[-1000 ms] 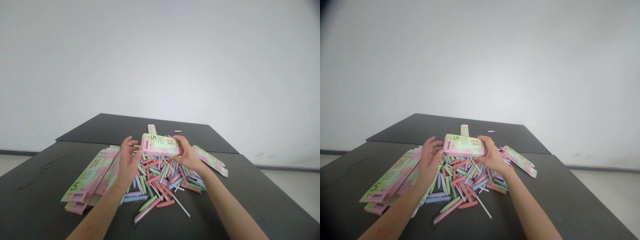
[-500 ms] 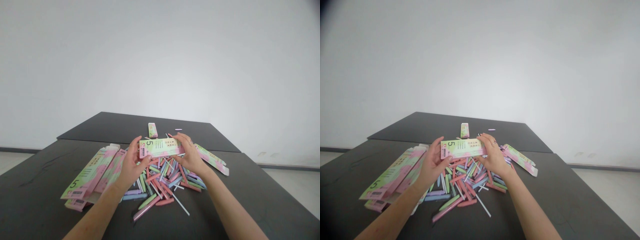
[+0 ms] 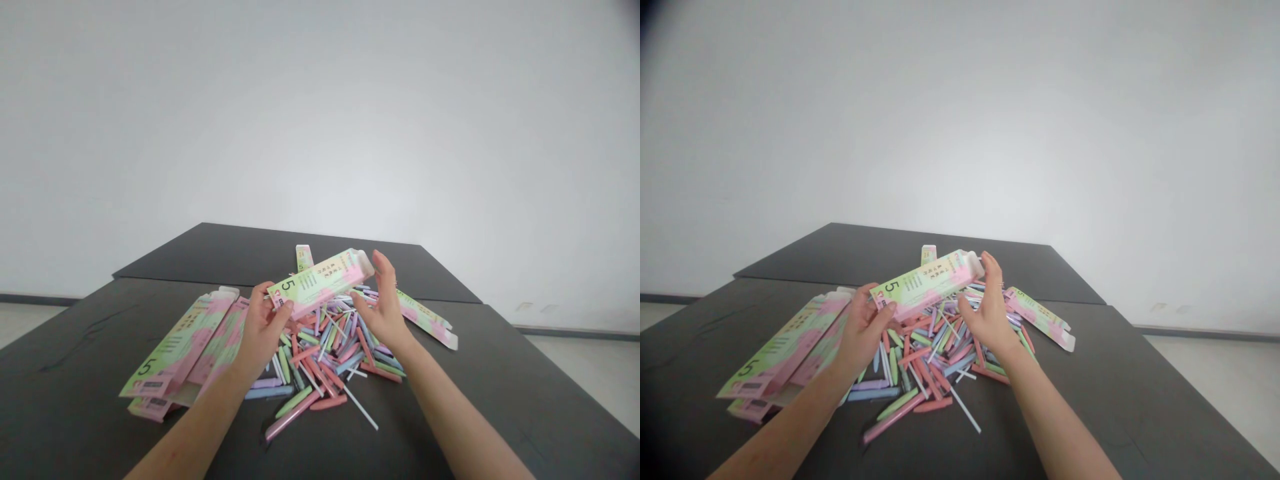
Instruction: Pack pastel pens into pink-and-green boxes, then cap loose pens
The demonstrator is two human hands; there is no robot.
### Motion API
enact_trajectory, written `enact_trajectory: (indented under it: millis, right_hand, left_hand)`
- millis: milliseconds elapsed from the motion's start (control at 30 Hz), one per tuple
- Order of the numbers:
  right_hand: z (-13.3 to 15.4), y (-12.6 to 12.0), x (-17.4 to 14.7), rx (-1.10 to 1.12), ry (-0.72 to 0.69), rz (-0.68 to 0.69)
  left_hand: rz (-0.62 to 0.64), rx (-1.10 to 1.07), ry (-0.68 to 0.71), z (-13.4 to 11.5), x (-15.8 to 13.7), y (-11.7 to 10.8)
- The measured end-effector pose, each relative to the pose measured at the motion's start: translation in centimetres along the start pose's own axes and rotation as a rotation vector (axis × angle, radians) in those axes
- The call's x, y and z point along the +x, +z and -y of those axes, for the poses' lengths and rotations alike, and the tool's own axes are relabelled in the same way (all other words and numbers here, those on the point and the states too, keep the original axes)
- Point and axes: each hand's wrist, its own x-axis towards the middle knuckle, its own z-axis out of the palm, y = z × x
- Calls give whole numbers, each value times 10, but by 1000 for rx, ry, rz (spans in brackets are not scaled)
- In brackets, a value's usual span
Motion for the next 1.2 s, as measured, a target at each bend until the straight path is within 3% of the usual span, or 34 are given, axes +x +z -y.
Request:
enact_trajectory:
  millis: [67, 167, 300, 467, 567, 933, 1200]
  right_hand:
    - [2, 10, -3, 239, 236, -93]
    - [11, 25, -7, 578, 571, -31]
    - [29, 40, -14, 867, 772, 103]
    - [36, 48, -22, 1041, 825, 99]
    - [31, 48, -23, 1104, 823, 84]
    - [21, 42, -21, 1304, 664, 134]
    - [13, 46, -28, 1278, 701, 74]
  left_hand:
    - [-4, -12, 13, 1, 0, 1]
    - [11, 45, 63, 7, -3, 2]
    - [40, 330, 262, 19, -11, 0]
    - [314, 758, 589, 20, -12, -4]
    - [391, 832, 709, 15, -10, -3]
    - [364, 584, 402, 8, -15, 1]
    - [352, 346, 265, 12, -20, 8]
